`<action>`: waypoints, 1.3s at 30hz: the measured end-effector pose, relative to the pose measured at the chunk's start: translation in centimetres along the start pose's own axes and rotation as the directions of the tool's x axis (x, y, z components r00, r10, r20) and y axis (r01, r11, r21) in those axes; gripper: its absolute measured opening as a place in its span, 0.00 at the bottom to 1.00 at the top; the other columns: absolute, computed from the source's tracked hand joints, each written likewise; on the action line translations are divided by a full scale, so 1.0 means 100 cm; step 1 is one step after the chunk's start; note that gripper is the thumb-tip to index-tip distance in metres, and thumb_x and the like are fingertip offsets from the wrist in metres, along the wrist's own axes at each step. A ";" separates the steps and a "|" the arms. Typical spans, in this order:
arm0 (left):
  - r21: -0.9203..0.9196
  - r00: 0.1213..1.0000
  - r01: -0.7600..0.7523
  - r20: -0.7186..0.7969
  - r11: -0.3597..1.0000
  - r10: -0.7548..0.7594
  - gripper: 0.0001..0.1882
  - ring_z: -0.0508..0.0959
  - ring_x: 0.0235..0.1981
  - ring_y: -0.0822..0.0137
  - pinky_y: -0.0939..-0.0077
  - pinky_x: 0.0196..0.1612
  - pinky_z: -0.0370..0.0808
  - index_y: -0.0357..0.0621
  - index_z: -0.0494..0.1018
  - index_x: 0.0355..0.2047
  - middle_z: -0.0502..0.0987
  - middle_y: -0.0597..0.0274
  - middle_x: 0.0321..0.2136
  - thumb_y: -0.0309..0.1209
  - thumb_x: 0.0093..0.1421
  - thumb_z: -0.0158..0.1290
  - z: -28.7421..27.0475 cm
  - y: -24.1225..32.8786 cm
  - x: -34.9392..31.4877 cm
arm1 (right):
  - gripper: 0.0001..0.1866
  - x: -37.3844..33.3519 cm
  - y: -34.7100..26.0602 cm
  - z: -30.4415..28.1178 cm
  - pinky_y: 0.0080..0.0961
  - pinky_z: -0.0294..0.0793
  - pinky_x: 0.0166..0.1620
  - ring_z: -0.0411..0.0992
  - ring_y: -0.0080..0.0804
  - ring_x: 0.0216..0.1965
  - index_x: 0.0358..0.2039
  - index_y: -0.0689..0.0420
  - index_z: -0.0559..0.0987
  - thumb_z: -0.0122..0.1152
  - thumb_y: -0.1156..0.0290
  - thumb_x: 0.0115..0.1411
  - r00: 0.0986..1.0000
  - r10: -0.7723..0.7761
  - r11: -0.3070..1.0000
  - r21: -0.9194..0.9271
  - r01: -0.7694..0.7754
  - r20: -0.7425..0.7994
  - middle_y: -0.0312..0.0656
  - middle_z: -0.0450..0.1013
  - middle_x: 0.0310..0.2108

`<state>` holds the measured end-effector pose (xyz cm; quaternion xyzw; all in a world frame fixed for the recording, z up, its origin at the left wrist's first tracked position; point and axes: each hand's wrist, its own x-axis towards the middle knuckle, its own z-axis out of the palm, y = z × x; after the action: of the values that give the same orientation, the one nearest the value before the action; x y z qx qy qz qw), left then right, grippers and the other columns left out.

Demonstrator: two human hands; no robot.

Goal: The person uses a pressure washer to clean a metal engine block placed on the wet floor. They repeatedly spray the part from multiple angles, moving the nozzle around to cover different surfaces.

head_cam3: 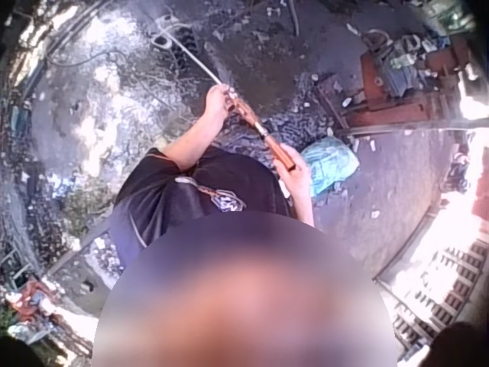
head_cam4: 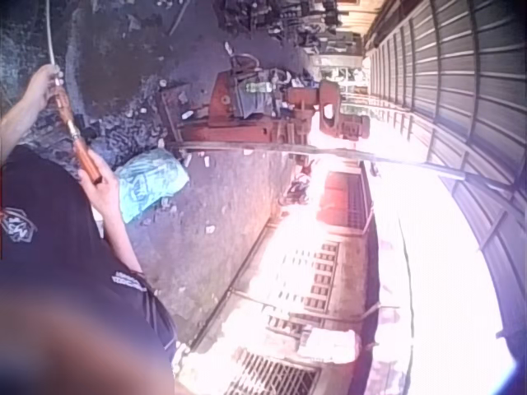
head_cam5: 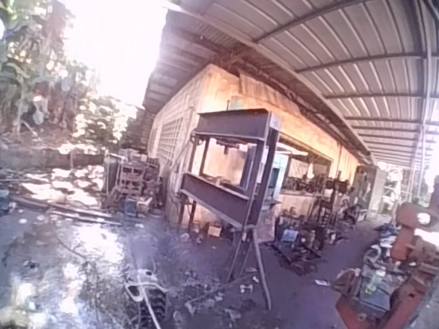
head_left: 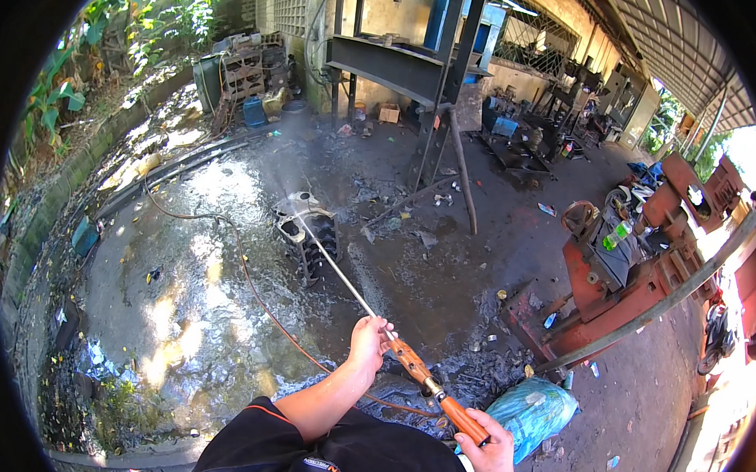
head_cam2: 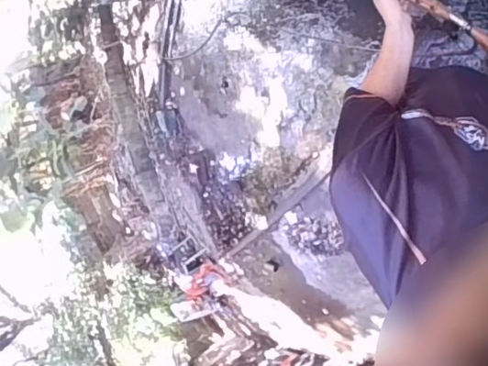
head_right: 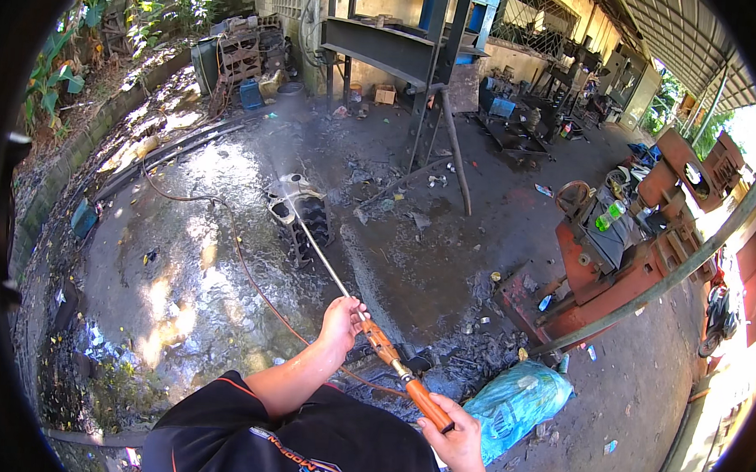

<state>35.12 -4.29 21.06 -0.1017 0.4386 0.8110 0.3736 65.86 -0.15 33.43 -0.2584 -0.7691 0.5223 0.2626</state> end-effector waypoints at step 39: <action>-0.030 0.996 -0.055 -0.069 0.998 0.052 0.01 0.78 0.22 0.68 0.78 0.22 0.74 0.46 0.66 0.32 0.75 0.63 0.25 0.27 0.60 0.46 -0.011 0.004 -0.010 | 0.23 0.000 -0.007 0.006 0.23 0.75 0.46 0.76 0.25 0.41 0.48 0.65 0.78 0.71 0.80 0.49 0.999 0.000 0.999 -0.034 0.001 0.033 0.44 0.78 0.41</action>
<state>35.32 -5.82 21.18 -0.1235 0.4406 0.8237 0.3349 65.39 -0.76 33.88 -0.2537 -0.7821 0.5134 0.2455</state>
